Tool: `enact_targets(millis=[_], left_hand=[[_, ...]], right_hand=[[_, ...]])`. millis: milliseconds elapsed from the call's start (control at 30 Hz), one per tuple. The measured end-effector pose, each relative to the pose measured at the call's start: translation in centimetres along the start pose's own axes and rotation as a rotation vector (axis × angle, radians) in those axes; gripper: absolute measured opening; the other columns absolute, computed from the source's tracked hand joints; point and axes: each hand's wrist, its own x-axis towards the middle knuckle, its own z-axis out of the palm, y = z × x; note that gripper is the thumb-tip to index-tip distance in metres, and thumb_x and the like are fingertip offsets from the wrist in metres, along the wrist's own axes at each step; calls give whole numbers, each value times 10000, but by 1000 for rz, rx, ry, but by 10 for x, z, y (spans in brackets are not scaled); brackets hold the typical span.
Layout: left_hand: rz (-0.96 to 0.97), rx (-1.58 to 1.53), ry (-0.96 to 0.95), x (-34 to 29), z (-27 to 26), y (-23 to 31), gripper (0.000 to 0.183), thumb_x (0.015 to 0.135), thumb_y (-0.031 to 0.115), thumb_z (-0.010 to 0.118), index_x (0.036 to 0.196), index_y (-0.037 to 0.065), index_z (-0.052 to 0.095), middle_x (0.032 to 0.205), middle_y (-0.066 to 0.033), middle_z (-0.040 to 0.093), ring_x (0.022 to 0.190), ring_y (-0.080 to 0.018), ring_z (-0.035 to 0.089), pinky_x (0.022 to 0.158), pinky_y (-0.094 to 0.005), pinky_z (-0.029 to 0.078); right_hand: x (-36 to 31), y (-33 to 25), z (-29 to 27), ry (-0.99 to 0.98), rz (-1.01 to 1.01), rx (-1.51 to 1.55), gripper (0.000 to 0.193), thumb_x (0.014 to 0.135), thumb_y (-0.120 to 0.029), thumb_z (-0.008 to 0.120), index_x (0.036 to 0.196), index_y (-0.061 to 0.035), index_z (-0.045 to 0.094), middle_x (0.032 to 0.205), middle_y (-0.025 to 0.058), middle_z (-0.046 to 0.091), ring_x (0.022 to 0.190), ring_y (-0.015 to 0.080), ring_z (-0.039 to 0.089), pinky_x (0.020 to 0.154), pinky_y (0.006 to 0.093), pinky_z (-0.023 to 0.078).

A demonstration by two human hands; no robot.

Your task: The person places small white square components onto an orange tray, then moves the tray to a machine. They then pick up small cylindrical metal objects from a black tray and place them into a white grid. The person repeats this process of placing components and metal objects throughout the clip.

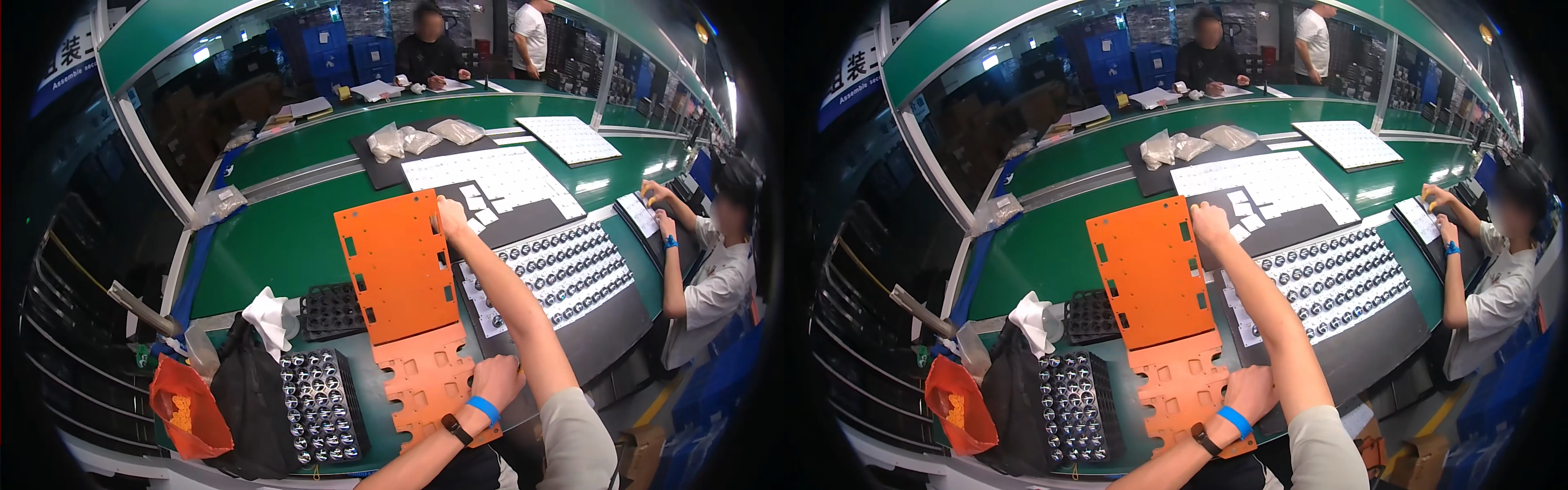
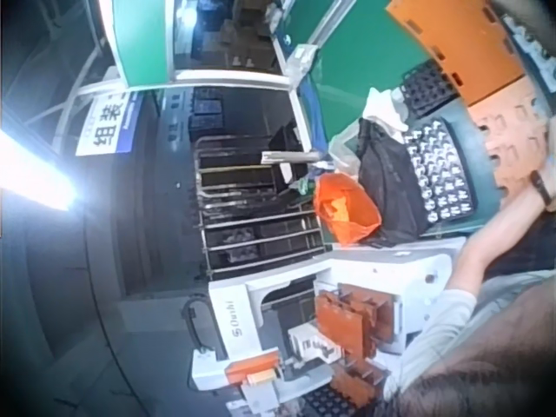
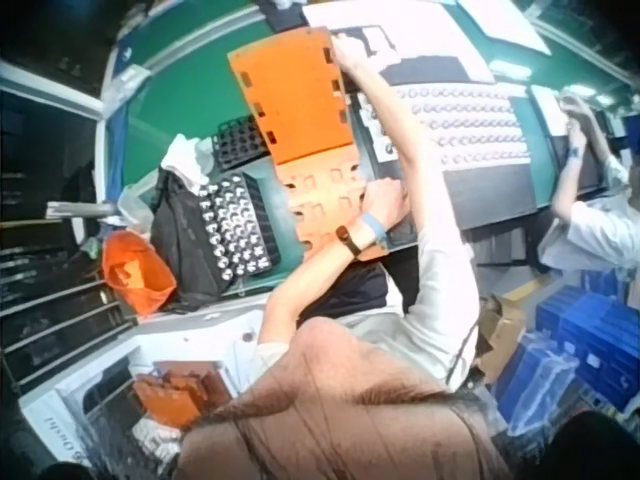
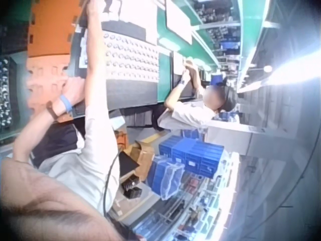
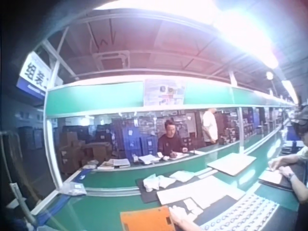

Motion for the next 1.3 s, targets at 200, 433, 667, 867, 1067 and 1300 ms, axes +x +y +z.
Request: enact_targets(millis=[200, 433, 667, 867, 1067, 1300], left_hand=[[28, -1, -10, 0, 0, 1, 388, 886, 320, 633, 675, 1, 695, 676, -227, 659, 646, -381, 680, 603, -450, 550], [6, -3, -14, 0, 1, 1, 327, 851, 299, 644, 693, 18, 696, 693, -232, 661, 645, -397, 667, 576, -464, 530], [29, -3, 10, 0, 4, 0, 332, 846, 302, 654, 702, 6, 700, 692, -239, 659, 642, -406, 661, 596, -479, 530], [24, -3, 12, -2, -2, 3, 286, 821, 263, 663, 714, 1, 707, 695, -245, 659, 649, -408, 662, 616, -490, 532], [34, -4, 22, -1, -1, 1, 280, 820, 260, 665, 725, 1, 714, 685, -242, 658, 651, -405, 666, 626, -485, 537], [49, -2, 48, -1, 5, 2, 296, 827, 269, 664, 713, 1, 712, 685, -240, 660, 654, -404, 669, 628, -482, 538]], right_hand=[[-3, -5, 15, -87, -76, -56, 273, 808, -236, 667, 997, -38, 660, 952, 171, 658, 945, 317, 673, 743, 424, 580], [-16, -4, -6, -42, -128, 229, 339, 788, -265, 691, 997, -4, 641, 975, 189, 663, 929, 364, 660, 750, 452, 578], [-23, 0, -22, -5, -213, 237, 283, 872, -215, 590, 1049, 4, 617, 951, 217, 668, 915, 379, 672, 748, 461, 574], [-24, 13, -35, -107, -204, 207, 228, 871, -104, 567, 1061, 15, 610, 977, 203, 663, 851, 365, 684, 736, 437, 579], [-47, 52, -53, -25, -165, 58, 237, 774, 13, 611, 1011, 7, 610, 989, 205, 642, 875, 372, 683, 743, 450, 570], [-76, 91, -52, -109, -163, -84, 140, 793, -90, 680, 892, 9, 671, 961, 193, 671, 890, 349, 692, 786, 432, 575]])
